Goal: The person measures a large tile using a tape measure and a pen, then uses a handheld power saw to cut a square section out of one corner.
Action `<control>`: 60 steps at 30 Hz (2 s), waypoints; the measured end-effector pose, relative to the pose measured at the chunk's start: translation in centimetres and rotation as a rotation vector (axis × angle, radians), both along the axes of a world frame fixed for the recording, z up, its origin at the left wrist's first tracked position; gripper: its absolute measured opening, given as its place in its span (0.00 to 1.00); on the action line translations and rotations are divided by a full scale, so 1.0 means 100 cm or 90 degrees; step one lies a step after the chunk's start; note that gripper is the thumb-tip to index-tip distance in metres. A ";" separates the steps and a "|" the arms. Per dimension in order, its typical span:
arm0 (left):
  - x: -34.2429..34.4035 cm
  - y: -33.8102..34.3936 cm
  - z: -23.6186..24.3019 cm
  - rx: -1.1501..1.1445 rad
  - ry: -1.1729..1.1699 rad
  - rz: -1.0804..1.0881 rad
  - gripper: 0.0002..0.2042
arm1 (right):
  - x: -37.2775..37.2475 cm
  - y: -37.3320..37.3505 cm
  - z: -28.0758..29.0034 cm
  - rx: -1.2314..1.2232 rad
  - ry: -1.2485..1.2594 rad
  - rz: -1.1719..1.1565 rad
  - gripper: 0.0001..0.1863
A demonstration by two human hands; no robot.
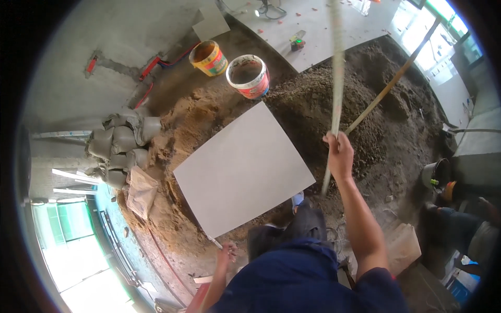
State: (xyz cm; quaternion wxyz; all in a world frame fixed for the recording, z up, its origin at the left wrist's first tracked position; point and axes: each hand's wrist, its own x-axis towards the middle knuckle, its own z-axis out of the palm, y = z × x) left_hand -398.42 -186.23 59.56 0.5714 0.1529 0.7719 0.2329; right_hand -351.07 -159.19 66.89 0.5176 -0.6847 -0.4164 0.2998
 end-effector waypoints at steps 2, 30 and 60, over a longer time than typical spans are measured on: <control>-0.003 0.012 0.009 0.002 -0.034 0.088 0.20 | -0.006 0.018 0.006 0.001 0.056 -0.013 0.13; -0.202 -0.051 -0.238 0.210 0.024 0.059 0.27 | -0.507 -0.162 -0.414 -0.770 0.554 0.053 0.19; -0.259 0.116 -0.412 0.350 0.254 -0.600 0.18 | -0.384 -0.019 -0.498 -0.294 -0.114 0.836 0.16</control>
